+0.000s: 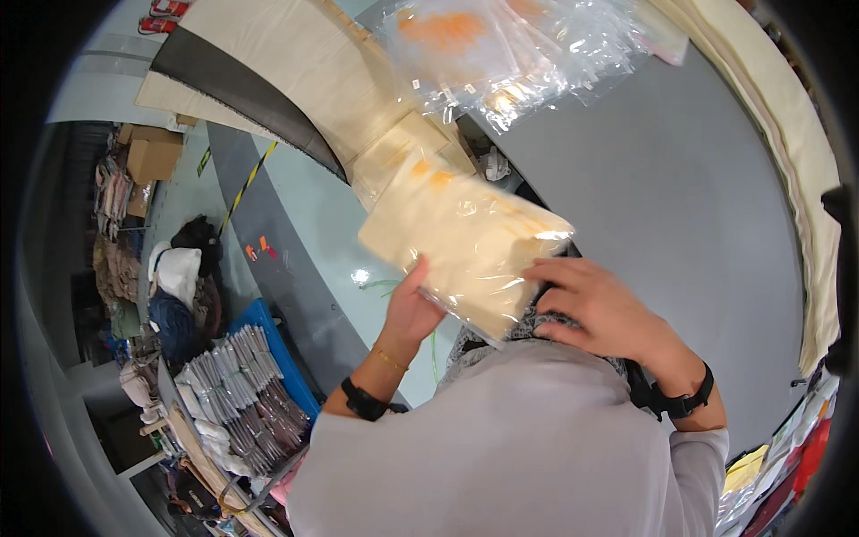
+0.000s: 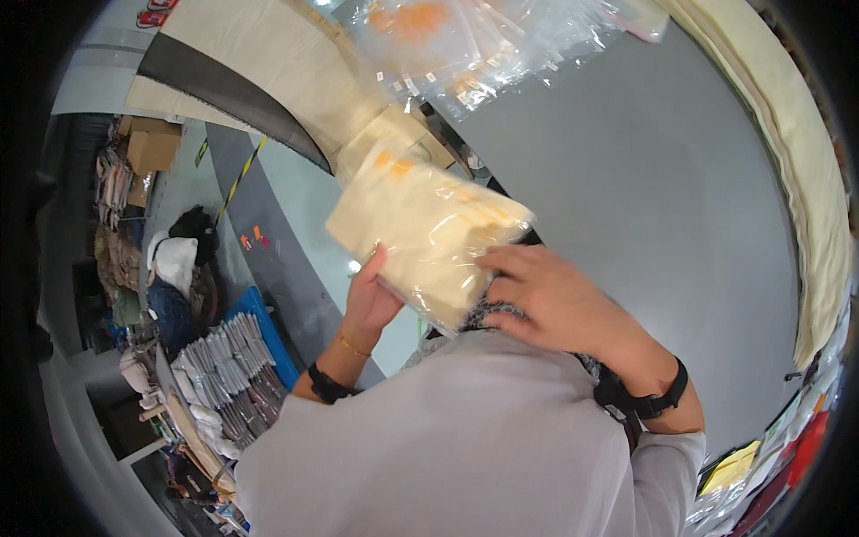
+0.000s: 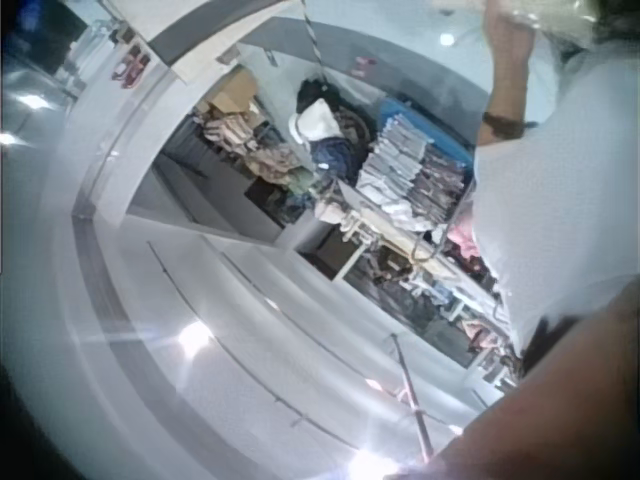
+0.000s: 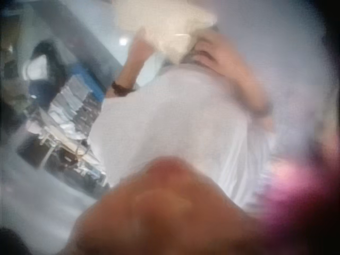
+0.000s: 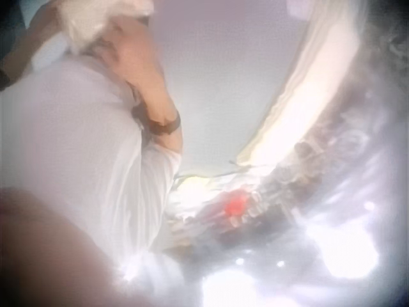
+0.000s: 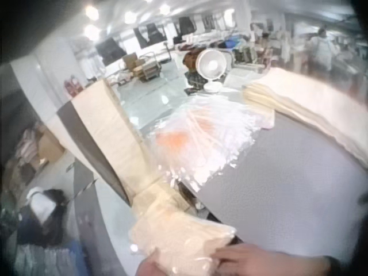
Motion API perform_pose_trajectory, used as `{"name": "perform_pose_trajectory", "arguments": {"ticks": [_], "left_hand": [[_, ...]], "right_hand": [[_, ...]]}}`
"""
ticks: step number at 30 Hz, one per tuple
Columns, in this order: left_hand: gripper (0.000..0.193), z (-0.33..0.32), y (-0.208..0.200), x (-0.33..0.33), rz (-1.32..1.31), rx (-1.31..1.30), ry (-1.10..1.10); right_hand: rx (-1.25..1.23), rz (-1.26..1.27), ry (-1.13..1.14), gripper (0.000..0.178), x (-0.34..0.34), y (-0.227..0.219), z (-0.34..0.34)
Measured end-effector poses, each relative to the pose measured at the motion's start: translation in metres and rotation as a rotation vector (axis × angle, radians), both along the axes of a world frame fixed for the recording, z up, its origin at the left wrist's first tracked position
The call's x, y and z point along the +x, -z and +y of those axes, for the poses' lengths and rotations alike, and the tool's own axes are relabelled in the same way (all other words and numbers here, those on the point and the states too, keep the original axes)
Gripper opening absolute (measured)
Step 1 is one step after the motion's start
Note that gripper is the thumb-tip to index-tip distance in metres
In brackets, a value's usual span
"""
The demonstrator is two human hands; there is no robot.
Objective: The person folds light-colored fabric pieces on a table and places each folded piece into a clear plastic bag. The person repeats this process for several items, stacking the packaged items on the table.
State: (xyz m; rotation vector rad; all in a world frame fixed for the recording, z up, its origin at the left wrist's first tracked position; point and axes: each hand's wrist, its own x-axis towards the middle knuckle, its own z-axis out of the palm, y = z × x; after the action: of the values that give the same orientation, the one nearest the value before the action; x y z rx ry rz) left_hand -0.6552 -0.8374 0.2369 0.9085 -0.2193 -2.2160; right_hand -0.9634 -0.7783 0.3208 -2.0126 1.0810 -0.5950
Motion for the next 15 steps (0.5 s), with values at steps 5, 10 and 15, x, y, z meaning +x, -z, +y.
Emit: {"name": "perform_pose_trajectory", "arguments": {"ticks": [5, 10, 15], "left_hand": [[0.051, -0.04, 0.107, 0.078, -0.152, 0.018, -0.384], [0.052, -0.159, 0.183, 0.086, -0.176, -0.066, -0.54], [0.053, -0.251, 0.253, 0.059, 0.012, -0.1, -0.628]], "right_hand": [[0.25, -0.016, 0.406, 0.011, -0.032, 0.027, -0.006], [0.23, 0.056, 0.648, 0.004, -0.064, 0.026, 0.001], [0.38, 0.1, 0.862, 0.005, -0.074, 0.026, 0.018]]}}
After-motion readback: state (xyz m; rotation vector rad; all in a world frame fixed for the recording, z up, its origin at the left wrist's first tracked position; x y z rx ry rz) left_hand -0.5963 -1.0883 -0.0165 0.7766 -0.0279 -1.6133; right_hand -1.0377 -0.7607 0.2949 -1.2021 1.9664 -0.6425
